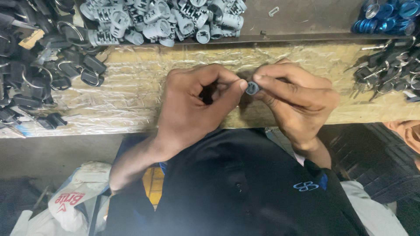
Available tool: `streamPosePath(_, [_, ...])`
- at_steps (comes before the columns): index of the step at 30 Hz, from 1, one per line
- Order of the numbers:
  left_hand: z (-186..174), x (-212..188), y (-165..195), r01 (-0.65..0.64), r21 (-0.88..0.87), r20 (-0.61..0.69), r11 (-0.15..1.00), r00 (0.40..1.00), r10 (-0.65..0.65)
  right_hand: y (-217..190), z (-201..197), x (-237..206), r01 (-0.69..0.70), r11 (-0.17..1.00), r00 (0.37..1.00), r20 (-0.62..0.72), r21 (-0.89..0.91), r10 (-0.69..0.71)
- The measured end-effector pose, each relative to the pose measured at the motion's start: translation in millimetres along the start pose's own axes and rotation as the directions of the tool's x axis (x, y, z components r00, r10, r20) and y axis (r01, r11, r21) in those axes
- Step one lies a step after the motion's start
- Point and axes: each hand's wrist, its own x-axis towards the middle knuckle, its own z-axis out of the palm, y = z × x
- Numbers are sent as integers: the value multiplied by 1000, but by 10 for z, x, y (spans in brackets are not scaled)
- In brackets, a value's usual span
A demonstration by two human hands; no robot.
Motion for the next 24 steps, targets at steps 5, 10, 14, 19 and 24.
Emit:
streamPosePath(5, [40, -40, 17, -104, 145, -37, 984, 993, 111, -115, -23, 12, 20, 990, 1000, 14, -142, -18])
streamPosePath(10, [170, -139, -95, -82, 71, -114, 994, 989, 90, -88, -13, -109, -33, 997, 999, 12, -68, 34])
streamPosePath(14, [252, -197, -184, 0, -186, -122, 983, 992, -23, -19, 33, -224, -48, 999, 998, -34, 25, 49])
streamPosePath(19, [360, -277, -236, -91, -264, -189, 960, 981, 41, -18, 98, -241, 114, 993, 990, -82, -39, -117])
streamPosePath(24, [370, -326, -276, -216, -84, -248, 973, 950, 189, -48, 169, -197, 230, 965, 963, -113, -126, -244])
